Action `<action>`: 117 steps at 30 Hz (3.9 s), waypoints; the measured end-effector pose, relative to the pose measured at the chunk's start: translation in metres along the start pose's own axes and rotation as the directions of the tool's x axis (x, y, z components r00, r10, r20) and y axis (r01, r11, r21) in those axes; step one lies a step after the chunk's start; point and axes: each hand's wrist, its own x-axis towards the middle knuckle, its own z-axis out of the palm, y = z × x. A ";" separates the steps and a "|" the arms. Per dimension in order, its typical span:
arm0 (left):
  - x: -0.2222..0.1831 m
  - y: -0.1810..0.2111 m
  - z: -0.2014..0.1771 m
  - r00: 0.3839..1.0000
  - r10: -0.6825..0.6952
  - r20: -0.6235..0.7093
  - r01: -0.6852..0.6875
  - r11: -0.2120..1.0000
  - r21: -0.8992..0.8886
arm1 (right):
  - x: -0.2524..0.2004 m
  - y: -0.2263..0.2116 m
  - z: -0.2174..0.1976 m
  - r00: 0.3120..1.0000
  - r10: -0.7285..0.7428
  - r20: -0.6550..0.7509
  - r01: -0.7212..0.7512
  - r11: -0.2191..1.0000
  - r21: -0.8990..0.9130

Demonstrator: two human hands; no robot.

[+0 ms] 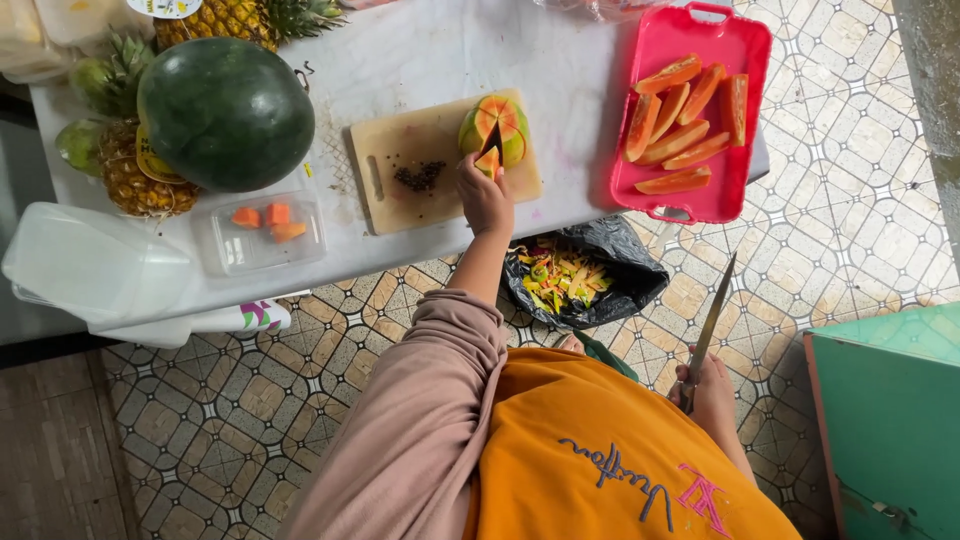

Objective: Peeling and slicing a papaya on a cutting board using a knife at a food preparation station.

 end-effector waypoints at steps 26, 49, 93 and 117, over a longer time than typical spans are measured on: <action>0.008 0.047 -0.164 0.183 -0.220 0.958 0.941 -0.243 -0.235 | -0.014 -0.006 0.008 0.945 -0.156 0.287 0.167 0.986 -0.013; -0.114 0.109 -0.100 -0.257 -0.347 0.902 0.928 0.171 0.330 | -0.074 -0.029 -0.018 0.909 -0.183 0.376 0.374 0.756 -0.537; -0.114 0.109 -0.114 -0.075 -0.069 0.995 0.957 0.274 0.091 | -0.048 -0.025 -0.015 0.949 -0.101 0.298 0.281 0.700 -0.657; -0.130 0.106 -0.107 -0.280 -0.219 0.934 0.836 0.423 0.350 | -0.019 0.003 -0.021 0.957 0.046 0.288 0.121 0.836 -0.535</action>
